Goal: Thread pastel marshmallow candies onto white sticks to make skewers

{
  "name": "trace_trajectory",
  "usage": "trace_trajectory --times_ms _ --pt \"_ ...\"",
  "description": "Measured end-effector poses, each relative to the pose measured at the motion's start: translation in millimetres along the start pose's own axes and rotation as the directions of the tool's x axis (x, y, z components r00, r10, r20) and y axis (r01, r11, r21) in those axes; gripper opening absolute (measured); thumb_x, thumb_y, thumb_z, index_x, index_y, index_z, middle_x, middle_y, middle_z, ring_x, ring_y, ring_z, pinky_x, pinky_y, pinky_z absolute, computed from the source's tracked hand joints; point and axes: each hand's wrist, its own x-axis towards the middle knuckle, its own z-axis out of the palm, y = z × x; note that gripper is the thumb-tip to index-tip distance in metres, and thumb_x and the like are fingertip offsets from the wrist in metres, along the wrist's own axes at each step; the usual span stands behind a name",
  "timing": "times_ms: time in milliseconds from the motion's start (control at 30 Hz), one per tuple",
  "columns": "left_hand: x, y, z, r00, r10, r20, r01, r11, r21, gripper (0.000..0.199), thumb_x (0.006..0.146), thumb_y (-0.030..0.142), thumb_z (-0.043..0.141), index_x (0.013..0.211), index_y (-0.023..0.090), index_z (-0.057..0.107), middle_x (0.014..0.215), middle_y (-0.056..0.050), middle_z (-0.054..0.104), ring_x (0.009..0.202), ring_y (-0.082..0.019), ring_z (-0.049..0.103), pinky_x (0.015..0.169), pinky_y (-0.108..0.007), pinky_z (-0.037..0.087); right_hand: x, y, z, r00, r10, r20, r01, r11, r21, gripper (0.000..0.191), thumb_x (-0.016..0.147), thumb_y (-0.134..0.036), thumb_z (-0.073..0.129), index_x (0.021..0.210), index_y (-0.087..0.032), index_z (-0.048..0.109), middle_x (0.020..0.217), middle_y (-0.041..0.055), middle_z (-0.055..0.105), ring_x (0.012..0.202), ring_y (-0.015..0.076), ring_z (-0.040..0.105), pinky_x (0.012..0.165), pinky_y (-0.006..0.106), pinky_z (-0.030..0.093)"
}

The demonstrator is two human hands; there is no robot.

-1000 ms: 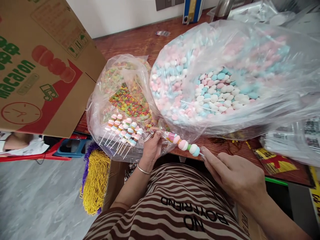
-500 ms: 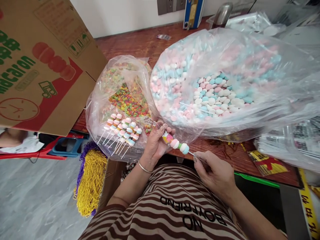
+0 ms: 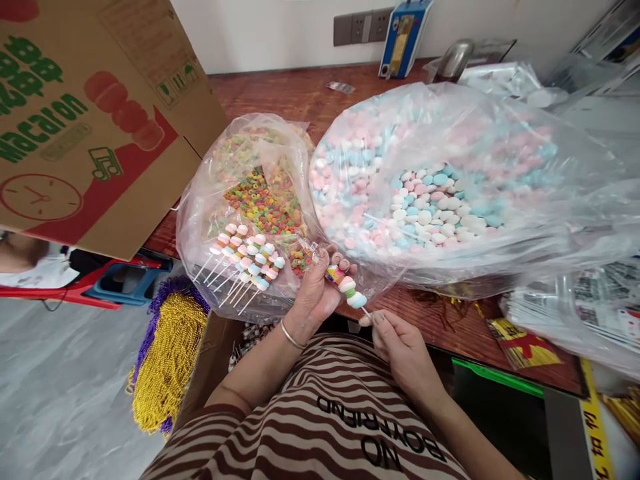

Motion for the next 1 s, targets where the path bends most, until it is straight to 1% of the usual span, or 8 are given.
trace_trajectory --times_ms 167,367,433,500,600,767,900,1000 --pt "1.2 -3.1 -0.1 0.999 -0.032 -0.020 0.030 0.997 -0.066 0.028 0.077 0.032 0.087 0.089 0.016 0.067 0.071 0.004 0.054 0.067 -0.008 0.059 0.077 -0.026 0.056 2.9 -0.2 0.6 0.945 -0.318 -0.082 0.278 0.907 -0.316 0.022 0.103 -0.031 0.053 0.092 -0.019 0.067 0.071 0.0008 0.064 0.060 0.0132 0.056 0.057 0.026 0.042" --pt "-1.0 -8.4 8.6 0.981 0.029 -0.191 -0.029 1.000 0.001 0.022 0.085 0.030 0.080 0.084 0.014 0.065 0.069 0.003 0.057 0.064 -0.009 0.060 0.069 -0.023 0.054 10.0 4.8 -2.0 0.637 -0.761 0.126 0.485 0.268 -0.832 0.012 0.097 -0.013 0.061 0.104 -0.017 0.069 0.058 -0.0009 0.058 0.054 0.0147 0.048 0.059 0.033 0.032" --pt "-2.4 -10.2 11.2 0.974 0.042 -0.221 -0.040 0.999 0.010 0.023 0.085 0.032 0.079 0.083 0.015 0.064 0.068 0.003 0.057 0.064 -0.009 0.060 0.069 -0.023 0.054 11.0 6.9 -0.5 0.674 -0.734 0.089 0.471 0.334 -0.816 0.010 0.097 -0.015 0.061 0.100 -0.017 0.069 0.058 -0.0006 0.058 0.054 0.0143 0.048 0.059 0.032 0.032" --pt "-3.9 -11.1 12.5 0.976 0.033 -0.214 -0.035 0.999 -0.002 0.025 0.086 0.035 0.078 0.084 0.016 0.063 0.068 0.003 0.056 0.064 -0.010 0.060 0.068 -0.024 0.053 11.6 7.2 2.3 0.801 -0.598 -0.026 0.424 0.596 -0.682 0.013 0.099 -0.022 0.058 0.092 -0.018 0.068 0.061 0.0003 0.059 0.055 0.0136 0.050 0.058 0.030 0.034" --pt "-5.9 -10.3 11.6 0.991 -0.012 -0.131 0.006 0.999 -0.045 0.026 0.089 0.040 0.074 0.086 0.017 0.063 0.070 0.003 0.055 0.065 -0.011 0.059 0.069 -0.025 0.053 13.2 3.6 6.9 0.987 -0.134 -0.087 0.124 0.986 -0.114 0.031 0.101 -0.044 0.054 0.084 -0.020 0.062 0.058 -0.0028 0.052 0.049 0.0110 0.043 0.049 0.025 0.033" --pt "-6.8 -9.9 5.7 0.998 -0.059 0.000 0.059 0.998 -0.036 0.031 0.089 0.043 0.073 0.079 0.018 0.059 0.073 0.002 0.056 0.069 -0.012 0.060 0.072 -0.027 0.054 17.9 -2.4 10.6 0.945 0.244 0.218 -0.321 0.821 0.473 0.041 0.094 -0.059 0.057 0.084 -0.020 0.058 0.047 -0.0134 0.027 0.036 0.0052 0.015 0.038 0.021 0.019" --pt "-5.3 -13.2 4.6 1.000 0.007 -0.017 -0.007 1.000 0.022 0.032 0.087 0.041 0.076 0.077 0.017 0.058 0.073 0.002 0.057 0.068 -0.011 0.060 0.072 -0.026 0.054 22.3 1.7 12.7 0.973 -0.207 -0.100 0.186 0.965 -0.183 0.032 0.102 -0.043 0.051 0.091 -0.018 0.066 0.057 -0.0033 0.051 0.046 0.0099 0.042 0.048 0.024 0.033" --pt "-3.5 -12.5 6.7 0.992 0.027 -0.125 -0.026 1.000 0.015 0.036 0.085 0.044 0.078 0.075 0.016 0.058 0.072 0.001 0.059 0.067 -0.011 0.059 0.071 -0.026 0.054 27.0 5.7 13.9 0.759 -0.646 -0.077 0.366 0.521 -0.771 0.022 0.101 -0.029 0.057 0.106 -0.013 0.070 0.066 0.0030 0.064 0.057 0.0132 0.054 0.056 0.027 0.035"
